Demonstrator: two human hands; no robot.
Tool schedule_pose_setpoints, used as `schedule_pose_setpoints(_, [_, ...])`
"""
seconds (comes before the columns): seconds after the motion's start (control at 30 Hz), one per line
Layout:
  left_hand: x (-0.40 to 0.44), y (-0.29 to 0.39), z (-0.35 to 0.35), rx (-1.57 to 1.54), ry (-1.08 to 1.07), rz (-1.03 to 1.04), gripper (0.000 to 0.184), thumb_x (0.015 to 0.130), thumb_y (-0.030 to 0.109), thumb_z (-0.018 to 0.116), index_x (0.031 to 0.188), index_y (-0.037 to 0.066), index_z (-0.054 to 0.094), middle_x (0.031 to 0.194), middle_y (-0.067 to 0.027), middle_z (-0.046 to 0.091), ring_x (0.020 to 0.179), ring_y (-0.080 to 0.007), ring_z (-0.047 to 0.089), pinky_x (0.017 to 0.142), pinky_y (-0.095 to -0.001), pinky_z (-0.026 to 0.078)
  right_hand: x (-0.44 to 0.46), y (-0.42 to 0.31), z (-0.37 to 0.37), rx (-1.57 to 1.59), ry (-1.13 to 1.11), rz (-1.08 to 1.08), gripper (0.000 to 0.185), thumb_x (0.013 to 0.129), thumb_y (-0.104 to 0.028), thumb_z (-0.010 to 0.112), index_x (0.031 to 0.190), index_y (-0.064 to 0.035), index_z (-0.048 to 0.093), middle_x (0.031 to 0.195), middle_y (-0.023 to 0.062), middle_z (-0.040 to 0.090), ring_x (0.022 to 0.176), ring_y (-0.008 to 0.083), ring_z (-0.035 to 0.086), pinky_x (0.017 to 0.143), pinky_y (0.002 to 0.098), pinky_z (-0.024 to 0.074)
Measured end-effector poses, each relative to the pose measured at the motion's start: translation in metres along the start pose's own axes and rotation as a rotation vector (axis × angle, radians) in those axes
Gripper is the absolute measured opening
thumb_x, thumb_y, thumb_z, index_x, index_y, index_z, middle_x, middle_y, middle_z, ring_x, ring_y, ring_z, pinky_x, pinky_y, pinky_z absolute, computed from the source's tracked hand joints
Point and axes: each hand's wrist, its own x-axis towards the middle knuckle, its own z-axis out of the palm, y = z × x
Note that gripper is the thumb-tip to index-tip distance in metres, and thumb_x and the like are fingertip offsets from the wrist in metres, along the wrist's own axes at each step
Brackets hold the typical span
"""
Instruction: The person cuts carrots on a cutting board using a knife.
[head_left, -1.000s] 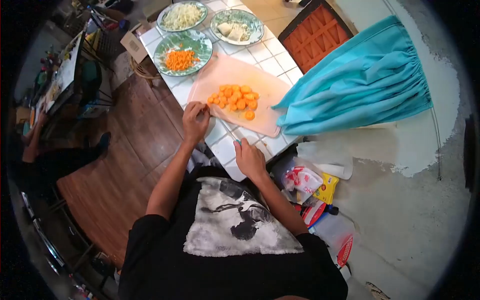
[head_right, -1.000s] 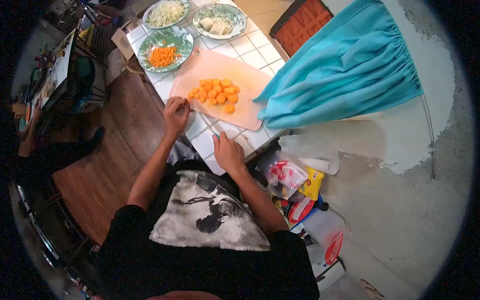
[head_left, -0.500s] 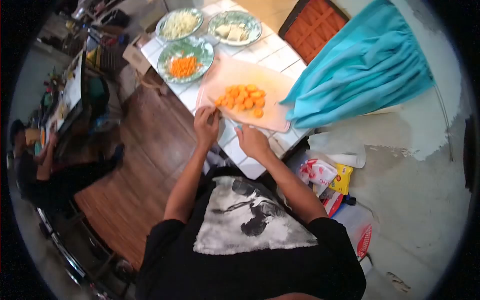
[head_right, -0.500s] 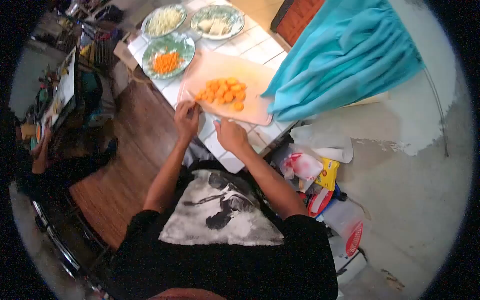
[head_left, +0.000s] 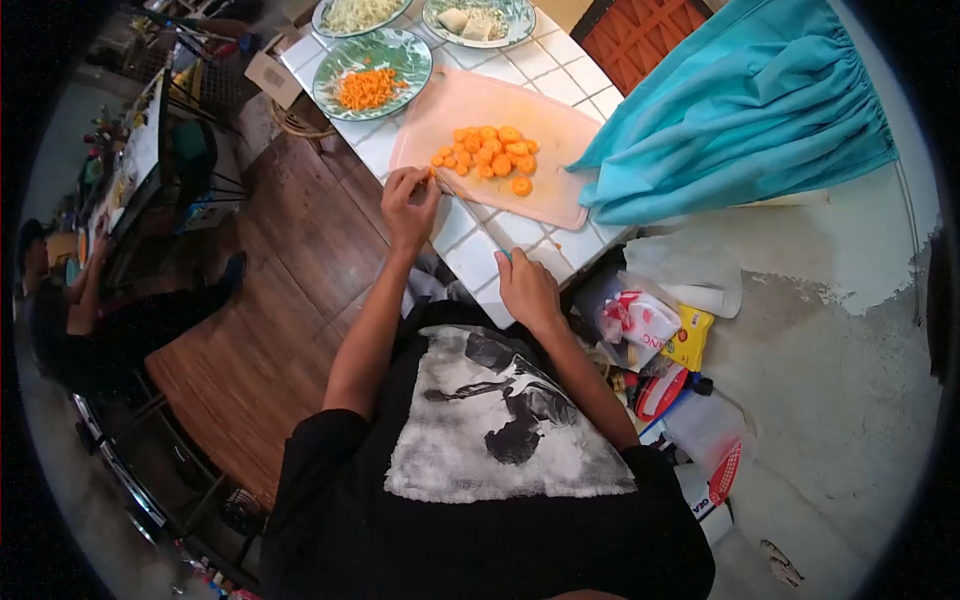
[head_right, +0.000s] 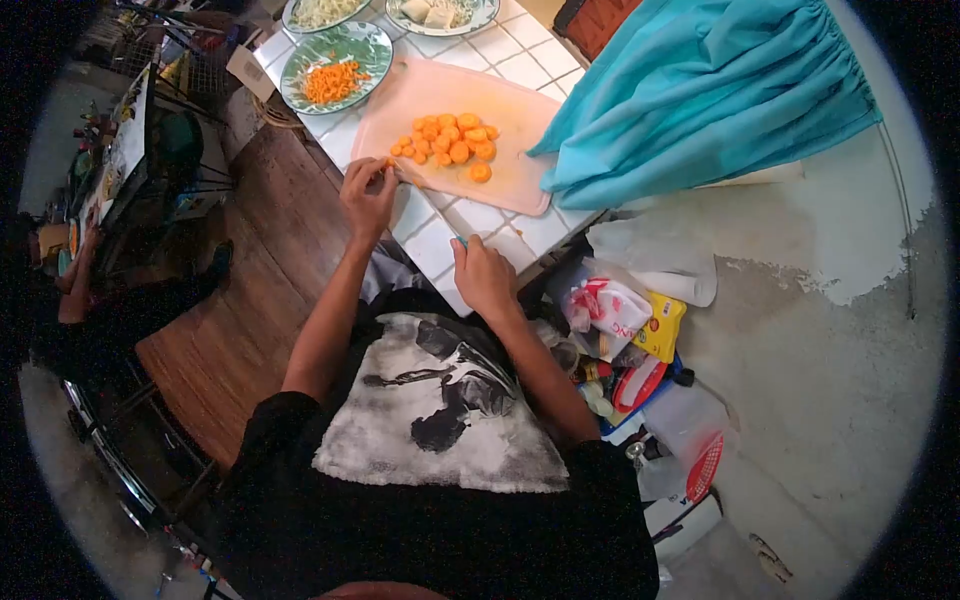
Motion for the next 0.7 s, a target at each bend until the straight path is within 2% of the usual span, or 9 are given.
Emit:
schedule_pose_setpoints(0.5, [0.001, 0.014, -0.013, 0.014, 0.013, 0.016, 0.019, 0.082, 0.000, 0.079, 0.101, -0.002, 0.075, 0.098, -0.0111, 0.069, 0.087, -0.0217, 0.069, 0.077, -0.0304, 0.057, -0.001, 0.008, 0.003, 0.007, 0.033, -0.073, 0.043, 0.107, -0.042, 0.046, 0.098, -0.0024, 0.059, 0.077, 0.0277, 0.068, 0.076, 0.0515, 0.066, 0.069, 0.0615, 0.0494])
schedule_pose_setpoints(0.7, [0.005, 0.017, -0.016, -0.025, -0.018, -0.063, 0.018, 0.083, 0.001, 0.079, 0.100, -0.002, 0.075, 0.098, -0.0122, 0.070, 0.085, -0.0207, 0.070, 0.076, -0.0292, 0.057, 0.001, 0.007, 0.002, 0.022, 0.043, -0.073, 0.044, 0.107, -0.043, 0.046, 0.097, -0.0025, 0.059, 0.077, 0.0278, 0.068, 0.077, 0.0517, 0.066, 0.070, 0.0620, 0.0488])
